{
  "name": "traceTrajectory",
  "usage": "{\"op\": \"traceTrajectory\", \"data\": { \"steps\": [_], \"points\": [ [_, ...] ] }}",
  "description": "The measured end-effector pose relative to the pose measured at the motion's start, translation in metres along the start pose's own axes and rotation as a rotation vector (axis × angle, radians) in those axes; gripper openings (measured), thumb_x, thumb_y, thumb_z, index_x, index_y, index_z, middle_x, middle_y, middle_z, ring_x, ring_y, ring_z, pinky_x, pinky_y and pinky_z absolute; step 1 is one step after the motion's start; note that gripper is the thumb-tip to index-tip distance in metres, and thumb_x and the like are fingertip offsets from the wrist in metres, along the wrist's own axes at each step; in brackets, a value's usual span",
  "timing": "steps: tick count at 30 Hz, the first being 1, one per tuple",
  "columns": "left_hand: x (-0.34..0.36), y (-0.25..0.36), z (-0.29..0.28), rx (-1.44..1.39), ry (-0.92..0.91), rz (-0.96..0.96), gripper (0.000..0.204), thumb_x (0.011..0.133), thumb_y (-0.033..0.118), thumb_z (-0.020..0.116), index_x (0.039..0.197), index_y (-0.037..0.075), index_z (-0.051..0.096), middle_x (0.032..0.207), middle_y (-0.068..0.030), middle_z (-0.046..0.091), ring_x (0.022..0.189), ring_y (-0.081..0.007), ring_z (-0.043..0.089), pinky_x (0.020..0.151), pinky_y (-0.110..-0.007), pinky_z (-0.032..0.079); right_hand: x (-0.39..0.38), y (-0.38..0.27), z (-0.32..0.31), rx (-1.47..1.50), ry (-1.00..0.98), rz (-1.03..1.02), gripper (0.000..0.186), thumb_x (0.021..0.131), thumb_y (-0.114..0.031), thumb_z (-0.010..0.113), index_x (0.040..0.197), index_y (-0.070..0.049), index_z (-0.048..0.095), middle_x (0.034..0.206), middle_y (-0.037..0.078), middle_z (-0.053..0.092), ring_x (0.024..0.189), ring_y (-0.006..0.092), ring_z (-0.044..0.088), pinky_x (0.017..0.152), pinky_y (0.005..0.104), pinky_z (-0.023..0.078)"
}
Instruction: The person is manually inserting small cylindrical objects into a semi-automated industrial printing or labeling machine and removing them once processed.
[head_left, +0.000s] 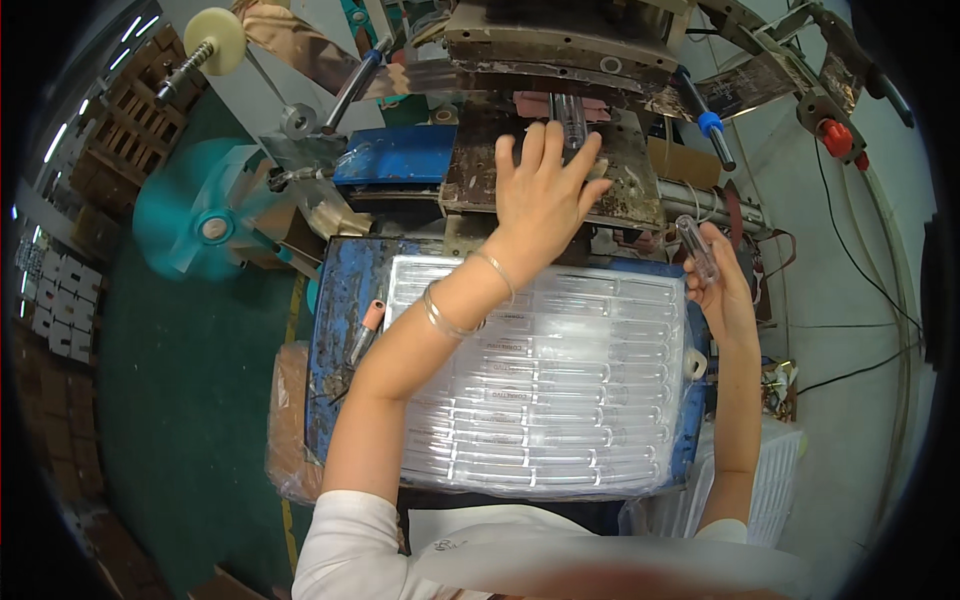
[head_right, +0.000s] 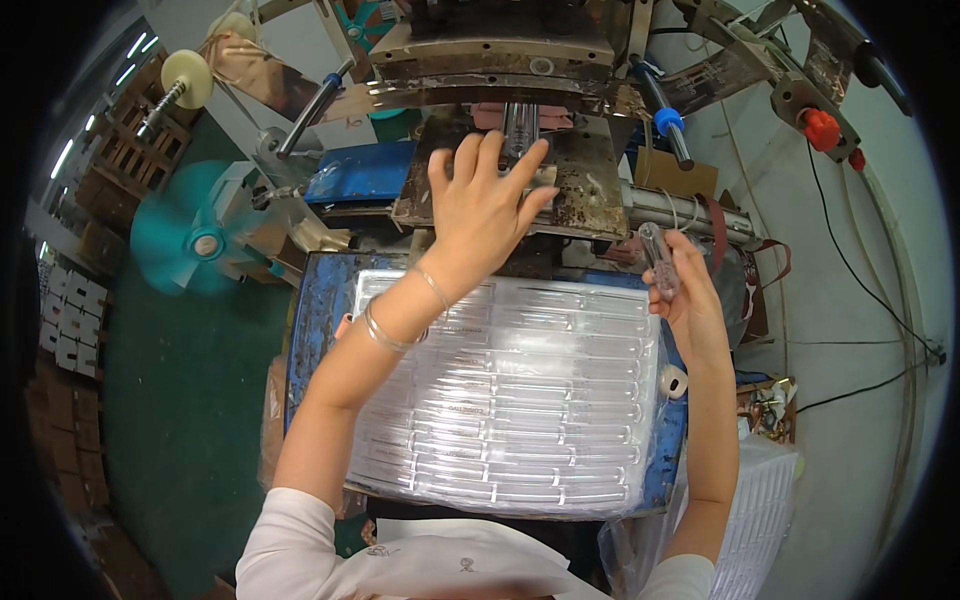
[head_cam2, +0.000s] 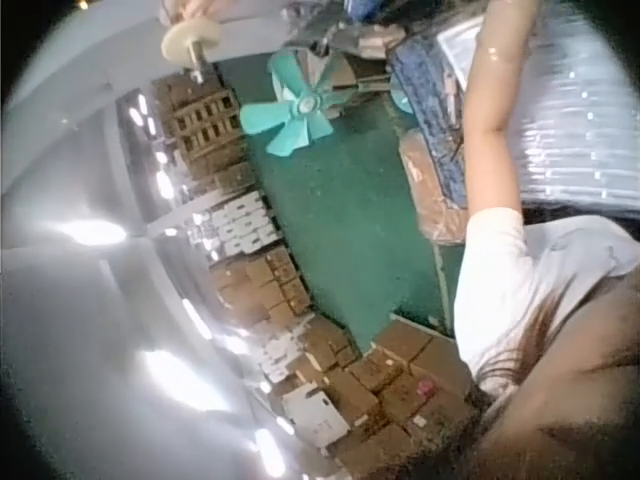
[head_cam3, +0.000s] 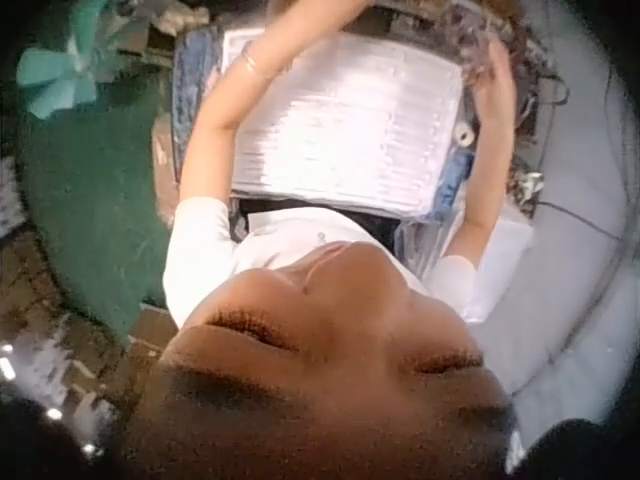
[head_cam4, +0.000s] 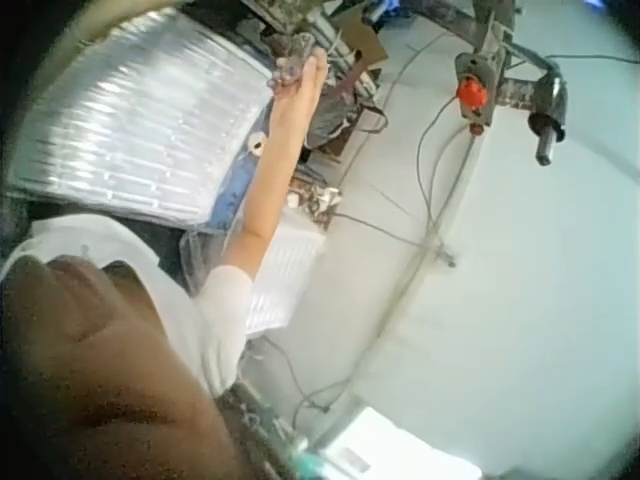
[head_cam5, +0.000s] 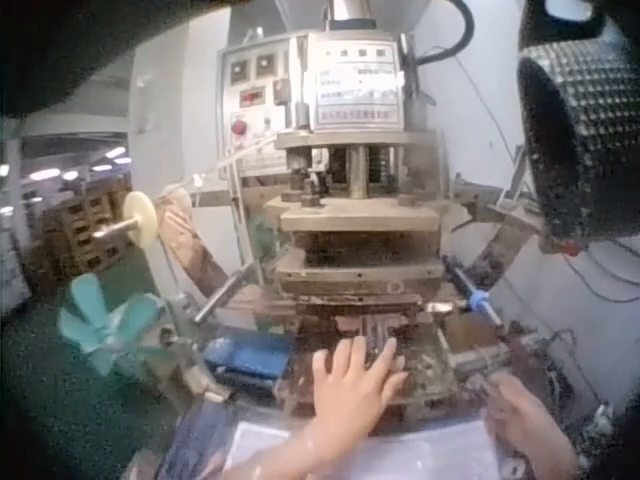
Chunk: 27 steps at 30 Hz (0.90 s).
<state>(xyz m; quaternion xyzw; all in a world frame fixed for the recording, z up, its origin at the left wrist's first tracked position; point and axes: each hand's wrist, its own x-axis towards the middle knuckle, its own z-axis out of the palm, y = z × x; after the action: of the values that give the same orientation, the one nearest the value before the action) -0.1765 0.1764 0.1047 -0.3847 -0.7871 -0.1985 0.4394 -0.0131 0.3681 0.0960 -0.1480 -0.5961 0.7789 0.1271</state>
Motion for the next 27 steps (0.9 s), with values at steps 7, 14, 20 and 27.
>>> {"op": "traceTrajectory", "data": {
  "steps": [7, 14, 20, 27],
  "points": [
    [0.031, 0.003, 0.004, 0.113, 0.131, 0.185, 0.023, 0.071, 0.027, 0.064, 0.090, 0.016, 0.057, 0.073, 0.0002, 0.050, 0.088, -0.0181, 0.047, 0.085, -0.039, 0.026, 0.033, -0.010, 0.020, -0.154, 0.059, -0.084, 0.039, 0.090, -0.032, 0.046, 0.122, -0.010, 0.043, 0.081, 0.002, 0.056, 0.064, 0.0047, 0.052, 0.052, 0.0173, 0.043],
    [-0.110, 0.057, -0.070, -0.413, 0.010, 0.245, 0.026, 0.074, 0.014, 0.055, 0.100, 0.012, 0.059, 0.072, 0.0022, 0.051, 0.075, -0.0096, 0.049, 0.079, -0.033, 0.032, 0.096, -0.018, 0.091, -0.384, 0.076, -0.342, 0.042, 0.080, -0.035, 0.059, 0.111, -0.007, 0.053, 0.076, -0.001, 0.055, 0.066, 0.0067, 0.049, 0.058, 0.0200, 0.039],
    [-0.151, 0.045, -0.056, -0.545, -0.330, 0.125, 0.032, 0.072, 0.009, 0.054, 0.104, 0.010, 0.056, 0.076, -0.0017, 0.050, 0.079, -0.0157, 0.049, 0.083, -0.036, 0.034, 0.132, -0.009, 0.125, -0.659, 0.102, -0.451, 0.042, 0.079, -0.036, 0.060, 0.105, -0.003, 0.059, 0.087, 0.005, 0.058, 0.079, 0.0130, 0.051, 0.071, 0.0242, 0.038],
    [-0.157, 0.034, -0.051, -0.443, -0.555, 0.046, 0.032, 0.070, 0.009, 0.058, 0.102, 0.007, 0.055, 0.085, -0.0039, 0.053, 0.089, -0.0186, 0.050, 0.086, -0.040, 0.032, 0.140, 0.006, 0.136, -0.476, 0.085, -0.516, 0.038, 0.083, -0.031, 0.055, 0.109, -0.003, 0.057, 0.105, 0.009, 0.056, 0.098, 0.0161, 0.049, 0.090, 0.0258, 0.033]
  ]
}}
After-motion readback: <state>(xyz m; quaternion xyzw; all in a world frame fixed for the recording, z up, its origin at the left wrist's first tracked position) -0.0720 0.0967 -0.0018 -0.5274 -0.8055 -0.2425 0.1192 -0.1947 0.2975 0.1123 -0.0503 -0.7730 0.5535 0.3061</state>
